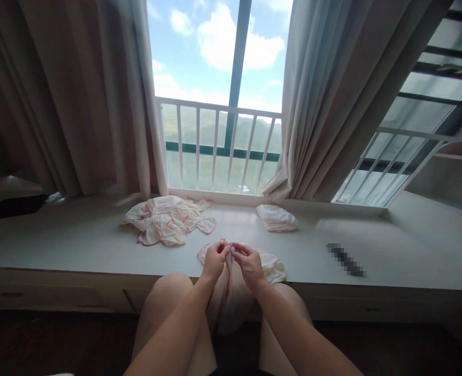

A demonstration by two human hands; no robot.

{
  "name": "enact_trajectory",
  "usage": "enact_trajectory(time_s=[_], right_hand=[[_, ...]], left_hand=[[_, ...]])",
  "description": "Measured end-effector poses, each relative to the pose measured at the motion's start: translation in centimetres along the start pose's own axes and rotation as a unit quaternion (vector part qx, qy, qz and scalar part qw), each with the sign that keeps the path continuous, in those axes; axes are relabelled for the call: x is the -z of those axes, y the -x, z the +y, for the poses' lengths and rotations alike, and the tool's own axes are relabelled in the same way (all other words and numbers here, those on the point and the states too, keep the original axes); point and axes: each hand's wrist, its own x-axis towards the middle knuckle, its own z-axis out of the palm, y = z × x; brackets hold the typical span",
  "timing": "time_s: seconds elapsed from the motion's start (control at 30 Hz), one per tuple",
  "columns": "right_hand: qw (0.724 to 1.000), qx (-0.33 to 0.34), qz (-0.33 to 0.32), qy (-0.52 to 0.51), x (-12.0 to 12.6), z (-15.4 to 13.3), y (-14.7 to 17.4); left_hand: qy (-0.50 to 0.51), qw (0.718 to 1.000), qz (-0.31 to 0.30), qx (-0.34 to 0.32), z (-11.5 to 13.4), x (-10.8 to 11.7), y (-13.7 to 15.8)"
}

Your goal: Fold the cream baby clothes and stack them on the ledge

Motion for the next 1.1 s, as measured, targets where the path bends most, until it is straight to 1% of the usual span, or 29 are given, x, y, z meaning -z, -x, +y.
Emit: enact_trajectory(time_s=[0.07,0.17,0.23,0.33,0.43,0.53,0.67,0.83,0.9,0.97,1.03,1.1], right_hand=[[0.999,0.009,-0.007,0.033,0.3,0.0,-1.0],[0.995,0.014,-0.045,0.089,0.1,-0.6,-2.7],[0.989,0.019,-0.078,0.128,-0.5,-1.4,-3.9],[0.978,0.034,-0.117,0.171,-1.9,-2.6,-5.7],[0.971,0.066,-0.130,0.189,-3.1,-3.5,-7.1],[0.969,0.080,-0.145,0.185,-3.4,-4.0,-7.8],[0.962,0.079,-0.167,0.201,-2.0,-4.0,-7.7],[0.975,0.039,-0.135,0.174,1.2,-3.6,-7.2],[0.974,0.057,-0.124,0.182,2.2,-3.7,-7.4],[0.970,0.090,-0.109,0.197,3.0,-3.9,-7.7],[0.968,0.113,-0.101,0.201,3.5,-4.3,-8.2],[0.967,0.119,-0.106,0.197,3.8,-4.8,-8.5]], left_hand=[[0.006,1.000,0.001,-0.002,0.0,0.2,-0.4],[0.049,0.998,0.019,0.020,0.1,0.5,-0.9],[0.100,0.993,0.043,0.048,0.3,0.7,-1.3],[0.181,0.977,0.078,0.078,1.1,0.9,-1.8],[0.231,0.966,0.086,0.076,2.2,0.9,-2.2],[0.244,0.964,0.082,0.066,2.7,0.6,-2.5],[0.231,0.969,0.071,0.059,2.5,0.1,-2.7],[0.230,0.967,0.040,0.097,1.7,-0.9,-2.6],[0.227,0.967,0.024,0.110,1.4,-1.3,-2.8],[0.217,0.968,0.017,0.122,1.2,-1.7,-3.2],[0.199,0.970,0.025,0.136,1.4,-2.0,-3.8],[0.176,0.973,0.038,0.147,2.0,-2.4,-4.6]])
